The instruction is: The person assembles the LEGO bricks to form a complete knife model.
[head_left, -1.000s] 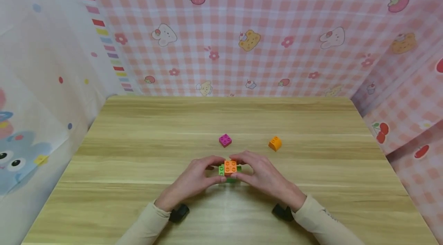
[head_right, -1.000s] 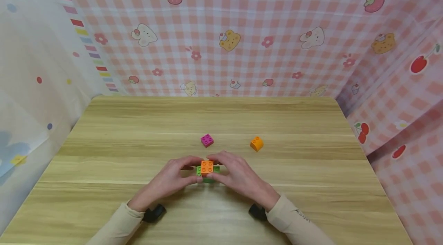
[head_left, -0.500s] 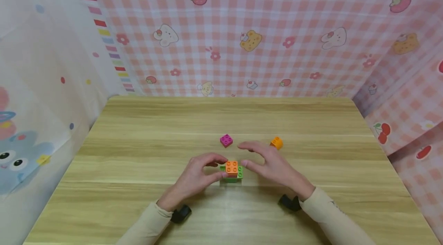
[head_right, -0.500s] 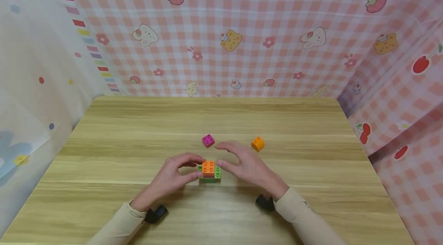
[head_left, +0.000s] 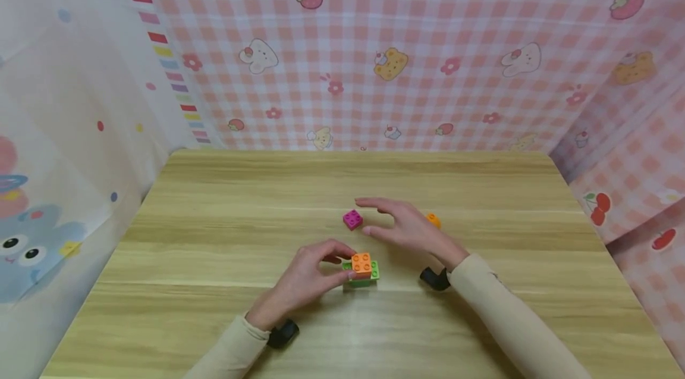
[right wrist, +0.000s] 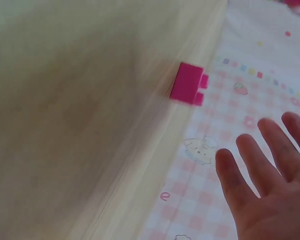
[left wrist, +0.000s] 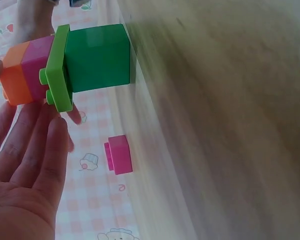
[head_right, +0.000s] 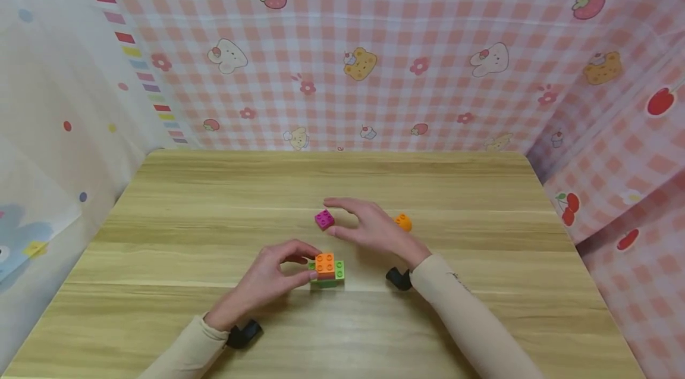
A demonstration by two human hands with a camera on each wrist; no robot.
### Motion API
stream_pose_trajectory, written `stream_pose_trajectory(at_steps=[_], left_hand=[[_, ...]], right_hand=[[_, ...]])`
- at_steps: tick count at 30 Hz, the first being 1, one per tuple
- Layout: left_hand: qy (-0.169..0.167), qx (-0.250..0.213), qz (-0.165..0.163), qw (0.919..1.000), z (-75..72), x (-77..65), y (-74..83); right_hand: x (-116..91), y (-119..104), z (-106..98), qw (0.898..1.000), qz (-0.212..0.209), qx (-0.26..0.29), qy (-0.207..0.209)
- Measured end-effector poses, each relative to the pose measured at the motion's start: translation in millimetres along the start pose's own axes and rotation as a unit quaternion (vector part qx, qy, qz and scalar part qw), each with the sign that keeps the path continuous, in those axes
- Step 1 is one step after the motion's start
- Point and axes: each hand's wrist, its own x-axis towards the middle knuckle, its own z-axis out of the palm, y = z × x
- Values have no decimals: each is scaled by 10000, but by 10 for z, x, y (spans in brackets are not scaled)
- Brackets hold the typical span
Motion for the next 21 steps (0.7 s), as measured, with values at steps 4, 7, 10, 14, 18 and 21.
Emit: stream_pose_trajectory(at_steps=[4, 7, 10, 14, 18, 21], left_hand=[[17, -36, 3, 10000, 14, -7, 3], [29, -65, -25, 10000, 20, -13, 7], [33, -97, -76, 9999, 24, -18, 9], [57, -94, -88, 9999, 28, -21, 6], [70, -84, -80, 9999, 28, -18, 7], [71, -72, -82, 9999, 27, -15, 4]], right_hand=[[115, 53, 1, 9994, 156, -2, -317], [193, 87, 4, 9979, 290, 87, -572], [264, 124, 14, 9960, 387, 104, -794], [349, 172, 37, 9942, 362, 131, -1002], [417, 203, 65, 9932, 327, 129, -1111], [457, 209, 86, 9925, 326, 131, -1173]])
